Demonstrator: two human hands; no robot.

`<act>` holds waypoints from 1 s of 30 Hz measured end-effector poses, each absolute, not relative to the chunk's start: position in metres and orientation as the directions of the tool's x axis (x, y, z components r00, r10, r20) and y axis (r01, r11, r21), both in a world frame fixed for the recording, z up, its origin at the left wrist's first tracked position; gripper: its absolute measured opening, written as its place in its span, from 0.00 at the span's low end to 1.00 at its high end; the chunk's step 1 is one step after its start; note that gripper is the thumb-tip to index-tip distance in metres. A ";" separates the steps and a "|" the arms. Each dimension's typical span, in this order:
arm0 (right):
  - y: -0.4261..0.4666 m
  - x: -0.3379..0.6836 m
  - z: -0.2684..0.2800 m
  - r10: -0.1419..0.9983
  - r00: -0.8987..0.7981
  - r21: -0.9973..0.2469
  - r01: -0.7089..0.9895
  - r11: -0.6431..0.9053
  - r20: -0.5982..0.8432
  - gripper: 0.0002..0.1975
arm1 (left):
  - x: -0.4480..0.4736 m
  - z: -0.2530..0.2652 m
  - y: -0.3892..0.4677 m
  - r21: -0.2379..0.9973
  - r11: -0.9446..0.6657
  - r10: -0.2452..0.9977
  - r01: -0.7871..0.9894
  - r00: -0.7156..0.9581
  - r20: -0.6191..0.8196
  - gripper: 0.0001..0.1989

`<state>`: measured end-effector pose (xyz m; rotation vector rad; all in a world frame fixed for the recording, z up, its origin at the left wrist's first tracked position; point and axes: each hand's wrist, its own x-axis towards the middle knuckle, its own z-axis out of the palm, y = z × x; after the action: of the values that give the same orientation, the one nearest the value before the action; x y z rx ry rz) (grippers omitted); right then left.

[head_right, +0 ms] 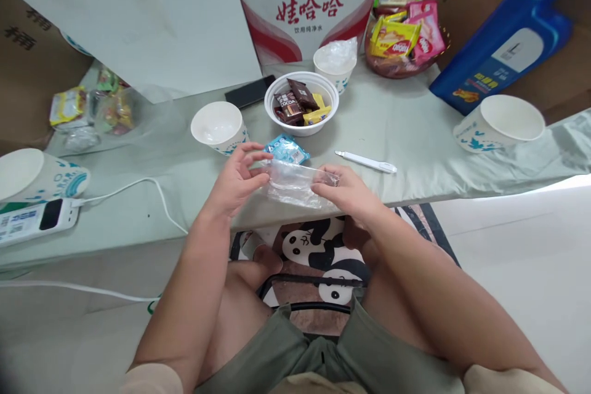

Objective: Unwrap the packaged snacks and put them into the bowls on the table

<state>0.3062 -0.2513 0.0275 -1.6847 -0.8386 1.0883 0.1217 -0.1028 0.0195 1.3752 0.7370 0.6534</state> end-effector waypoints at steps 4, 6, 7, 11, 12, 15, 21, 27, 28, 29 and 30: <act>-0.246 0.300 0.029 0.877 0.445 -0.964 0.097 -0.248 -0.180 0.09 | 0.124 0.033 -0.124 0.947 -0.281 0.924 0.154 0.311 0.223 0.08; -0.245 0.296 0.030 0.895 0.420 -0.975 0.085 -0.204 -0.151 0.09 | 0.127 0.037 -0.137 0.930 -0.334 0.842 0.154 0.492 0.221 0.06; -0.245 0.293 0.030 0.914 0.383 -0.983 0.067 -0.172 -0.133 0.09 | 0.128 0.037 -0.142 0.942 -0.306 0.789 0.140 0.591 0.168 0.09; -0.241 0.281 0.030 0.971 0.238 -0.997 0.075 -0.020 -0.001 0.10 | 0.128 0.028 -0.145 0.998 -0.004 0.661 0.068 0.749 -0.048 0.17; -0.238 0.278 0.029 0.962 0.270 -0.992 0.124 0.005 0.039 0.10 | 0.126 0.026 -0.142 0.998 0.028 0.676 0.054 0.735 -0.058 0.15; -0.228 0.270 0.027 0.882 0.445 -0.961 0.274 0.028 0.152 0.11 | 0.117 0.023 -0.130 0.999 0.021 0.723 0.029 0.690 -0.035 0.08; -0.219 0.258 0.022 0.876 0.472 -0.928 0.361 -0.089 0.099 0.11 | 0.108 0.022 -0.114 0.989 0.008 0.785 -0.146 0.613 0.084 0.07; -0.184 0.258 0.052 0.774 0.488 -0.745 0.666 -0.030 0.405 0.12 | 0.094 0.024 -0.095 0.976 0.041 0.971 -0.212 0.238 0.011 0.04; -0.168 0.257 0.059 0.766 0.439 -0.689 0.725 0.008 0.470 0.11 | 0.090 0.025 -0.091 0.977 0.042 0.978 -0.207 0.209 0.002 0.04; -0.149 0.255 0.066 0.760 0.374 -0.622 0.781 0.050 0.531 0.11 | 0.087 0.025 -0.087 0.978 0.043 0.982 -0.203 0.191 -0.004 0.04; -0.129 0.253 0.071 0.755 0.304 -0.556 0.826 0.095 0.581 0.11 | 0.083 0.025 -0.083 0.978 0.043 0.984 -0.205 0.176 -0.007 0.04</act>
<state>0.2529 -0.1293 0.0710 -1.6614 -1.4565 -0.0970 0.0832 -0.0826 0.0251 1.1151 0.9411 1.1542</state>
